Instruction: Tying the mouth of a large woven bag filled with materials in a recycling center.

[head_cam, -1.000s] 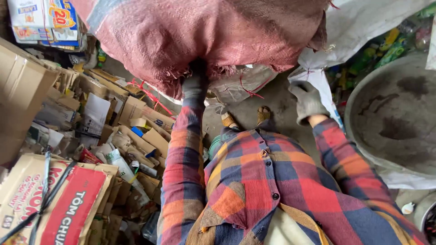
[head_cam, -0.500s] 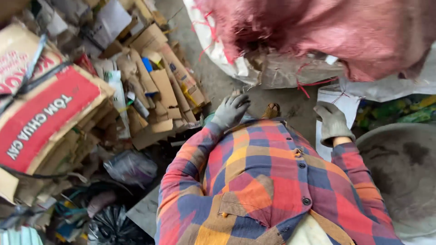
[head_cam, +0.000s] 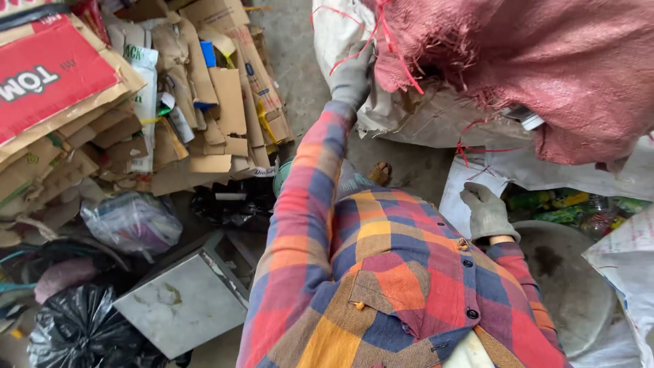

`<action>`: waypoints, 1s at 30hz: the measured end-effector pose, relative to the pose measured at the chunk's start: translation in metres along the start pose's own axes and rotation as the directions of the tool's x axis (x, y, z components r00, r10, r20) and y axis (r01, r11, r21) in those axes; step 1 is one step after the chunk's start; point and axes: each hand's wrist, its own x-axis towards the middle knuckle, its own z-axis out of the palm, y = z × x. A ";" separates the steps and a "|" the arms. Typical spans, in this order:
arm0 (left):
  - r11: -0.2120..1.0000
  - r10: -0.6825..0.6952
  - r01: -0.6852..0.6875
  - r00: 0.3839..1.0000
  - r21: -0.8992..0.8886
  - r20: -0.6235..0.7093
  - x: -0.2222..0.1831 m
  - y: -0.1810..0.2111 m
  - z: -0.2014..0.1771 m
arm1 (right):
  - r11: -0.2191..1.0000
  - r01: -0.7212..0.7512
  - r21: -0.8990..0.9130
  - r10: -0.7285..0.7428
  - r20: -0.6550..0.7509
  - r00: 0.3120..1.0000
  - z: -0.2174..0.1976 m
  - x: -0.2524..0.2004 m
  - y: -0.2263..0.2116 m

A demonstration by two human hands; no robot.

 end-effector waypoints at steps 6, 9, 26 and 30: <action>0.905 0.105 -0.163 0.981 0.393 0.166 0.022 -0.028 0.040 | 0.988 -0.015 0.155 0.015 -0.002 1.000 -0.004 -0.024 -0.026; 0.895 0.137 -0.255 0.938 0.367 0.319 0.020 -0.027 0.018 | 0.959 -0.018 0.284 0.024 -0.016 1.000 -0.002 -0.030 -0.017; 0.508 -0.308 0.808 0.493 -0.297 0.814 -0.083 0.145 -0.149 | 0.562 0.822 -0.088 -0.819 -0.193 0.540 -0.040 -0.070 -0.167; -0.148 -0.154 0.886 0.418 -0.440 0.895 -0.079 0.170 -0.118 | 0.301 0.937 -0.174 -0.953 -0.082 0.291 -0.040 -0.027 -0.183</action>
